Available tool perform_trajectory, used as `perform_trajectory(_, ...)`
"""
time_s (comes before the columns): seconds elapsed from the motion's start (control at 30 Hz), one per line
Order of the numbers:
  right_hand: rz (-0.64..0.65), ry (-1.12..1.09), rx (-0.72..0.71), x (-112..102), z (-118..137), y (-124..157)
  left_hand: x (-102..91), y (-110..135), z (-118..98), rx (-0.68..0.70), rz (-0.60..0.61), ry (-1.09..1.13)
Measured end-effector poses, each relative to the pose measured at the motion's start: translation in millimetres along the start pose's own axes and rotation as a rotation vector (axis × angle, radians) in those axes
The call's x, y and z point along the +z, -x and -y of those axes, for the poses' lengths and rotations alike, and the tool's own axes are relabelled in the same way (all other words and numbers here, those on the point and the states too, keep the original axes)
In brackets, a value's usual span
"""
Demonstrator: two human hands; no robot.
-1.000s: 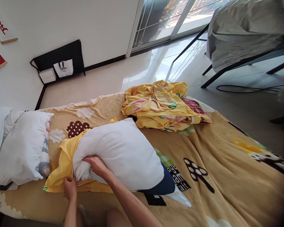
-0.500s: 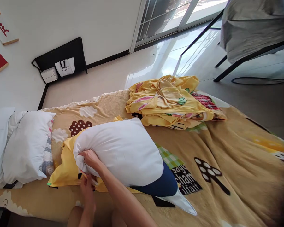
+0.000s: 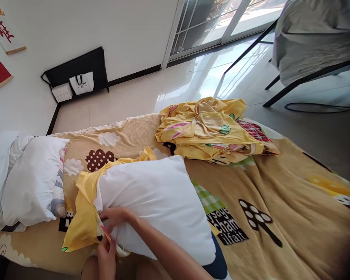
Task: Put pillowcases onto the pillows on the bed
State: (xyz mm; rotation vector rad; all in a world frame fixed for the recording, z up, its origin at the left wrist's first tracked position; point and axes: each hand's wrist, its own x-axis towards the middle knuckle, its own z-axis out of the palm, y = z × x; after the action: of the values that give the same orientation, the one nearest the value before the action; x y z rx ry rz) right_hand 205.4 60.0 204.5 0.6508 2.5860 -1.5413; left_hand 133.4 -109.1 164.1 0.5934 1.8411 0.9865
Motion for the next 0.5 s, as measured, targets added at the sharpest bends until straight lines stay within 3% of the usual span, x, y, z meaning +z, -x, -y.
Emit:
perform_trajectory(0.07,-0.081,-0.023,0.017,-31,-3,7,-4.2,5,23,-0.079,0.095,-0.064)
perform_trajectory(0.13,-0.268,0.003,0.120,-66,-15,15,-7.0,10,37,-0.104,0.243,-0.073)
perform_trajectory(0.23,-0.585,0.127,0.372,-98,-40,31,-13.0,17,29,-0.059,0.430,-0.131)
perform_trajectory(0.33,-0.708,0.274,0.546,-89,-51,46,-22.7,15,-12,0.031,0.422,-0.371)
perform_trajectory(0.4,-0.722,0.354,0.556,-65,-46,51,-27.1,7,-50,0.170,0.291,-0.487)
perform_trajectory(0.5,-0.723,0.435,0.509,-26,-27,53,-22.5,-16,-103,0.500,0.044,-0.578)
